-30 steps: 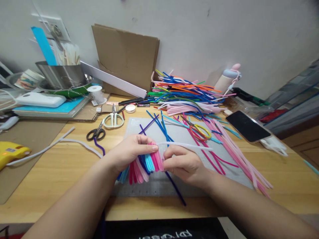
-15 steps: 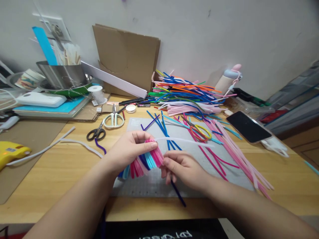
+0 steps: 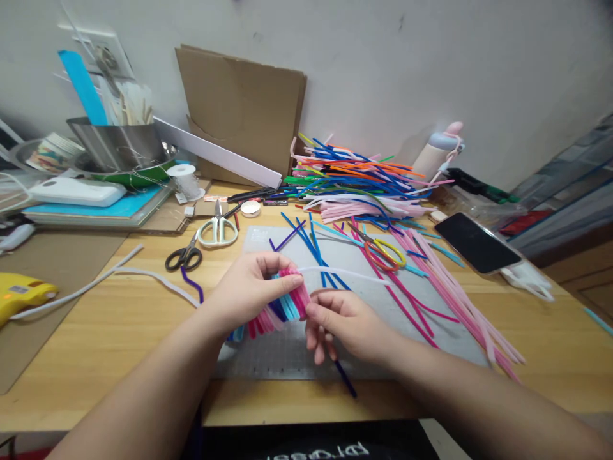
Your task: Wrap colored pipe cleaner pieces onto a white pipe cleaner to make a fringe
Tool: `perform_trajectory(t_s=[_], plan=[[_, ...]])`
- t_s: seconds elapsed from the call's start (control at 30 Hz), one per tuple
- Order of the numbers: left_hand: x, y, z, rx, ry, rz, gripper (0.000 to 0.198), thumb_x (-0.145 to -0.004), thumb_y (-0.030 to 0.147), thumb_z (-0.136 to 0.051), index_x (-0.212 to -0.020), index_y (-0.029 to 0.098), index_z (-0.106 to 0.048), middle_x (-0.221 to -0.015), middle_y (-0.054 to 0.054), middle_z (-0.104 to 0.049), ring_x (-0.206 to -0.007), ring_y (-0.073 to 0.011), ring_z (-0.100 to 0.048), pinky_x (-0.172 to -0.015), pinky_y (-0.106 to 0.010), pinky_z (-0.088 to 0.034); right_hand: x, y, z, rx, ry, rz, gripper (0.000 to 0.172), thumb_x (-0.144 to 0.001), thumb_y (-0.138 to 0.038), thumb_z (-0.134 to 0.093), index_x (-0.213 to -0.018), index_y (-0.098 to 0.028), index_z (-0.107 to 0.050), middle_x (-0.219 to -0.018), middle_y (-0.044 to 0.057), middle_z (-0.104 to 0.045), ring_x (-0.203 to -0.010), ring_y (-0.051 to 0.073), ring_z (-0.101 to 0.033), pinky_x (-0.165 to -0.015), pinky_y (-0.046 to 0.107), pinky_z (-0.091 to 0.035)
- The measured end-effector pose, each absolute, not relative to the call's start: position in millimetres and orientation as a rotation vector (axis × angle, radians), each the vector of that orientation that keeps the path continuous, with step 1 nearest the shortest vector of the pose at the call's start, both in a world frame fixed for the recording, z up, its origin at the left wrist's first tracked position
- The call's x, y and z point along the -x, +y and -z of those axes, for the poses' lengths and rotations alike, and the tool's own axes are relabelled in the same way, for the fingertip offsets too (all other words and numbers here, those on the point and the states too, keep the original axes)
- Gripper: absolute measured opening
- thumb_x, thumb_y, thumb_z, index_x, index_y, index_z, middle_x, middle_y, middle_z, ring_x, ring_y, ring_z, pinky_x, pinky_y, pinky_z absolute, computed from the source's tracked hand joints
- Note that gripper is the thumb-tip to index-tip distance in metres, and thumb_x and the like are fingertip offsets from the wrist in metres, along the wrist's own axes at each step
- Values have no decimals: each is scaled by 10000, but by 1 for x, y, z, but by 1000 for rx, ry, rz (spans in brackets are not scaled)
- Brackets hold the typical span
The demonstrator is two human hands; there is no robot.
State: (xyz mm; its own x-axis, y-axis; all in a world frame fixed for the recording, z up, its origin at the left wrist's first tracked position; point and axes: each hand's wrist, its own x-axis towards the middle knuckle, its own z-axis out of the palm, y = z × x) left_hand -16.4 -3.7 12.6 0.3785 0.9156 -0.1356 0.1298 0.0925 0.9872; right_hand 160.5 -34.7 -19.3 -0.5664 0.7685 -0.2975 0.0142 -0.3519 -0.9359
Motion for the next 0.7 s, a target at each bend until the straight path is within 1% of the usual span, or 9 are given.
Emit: perform_trajectory(t_s=[0.13, 0.3, 0.53, 0.7], plan=[[15, -3, -11, -1486, 1117, -788, 200, -711, 332, -624, -717, 135, -591, -670, -10, -599, -601, -96, -523, -563, -206, -422, -160, -32, 24, 1049, -1306, -1945, 304, -763, -435, -556, -763, -137, -497, -560, -4, -609, -414, 94, -594, -329, 134, -364], [13, -2, -8, -1499, 1140, -788, 213, -716, 346, -609, -728, 135, -583, -678, -23, -614, -595, -109, -529, -563, -224, -428, -160, -30, 25, 1050, -1242, -1928, 299, -750, -417, -580, -737, -125, -518, -549, 1, -609, -408, 92, -589, -366, 156, -413], [13, -1, -7, -1558, 1183, -829, 192, -731, 329, -587, -719, 138, -591, -683, -23, -621, -600, -111, -533, -557, -218, -434, -159, -27, 26, 1016, -1158, -1963, 269, -735, -365, -614, -806, -111, -560, -600, 18, -632, -464, 105, -617, -408, 171, -450], [13, -1, -7, -1519, 1191, -826, 221, -714, 351, -605, -745, 133, -586, -680, -33, -629, -602, -122, -544, -562, -236, -446, -160, -27, 26, 1046, -1172, -1890, 255, -733, -357, -618, -747, -106, -572, -586, 16, -623, -453, 96, -606, -417, 174, -453]])
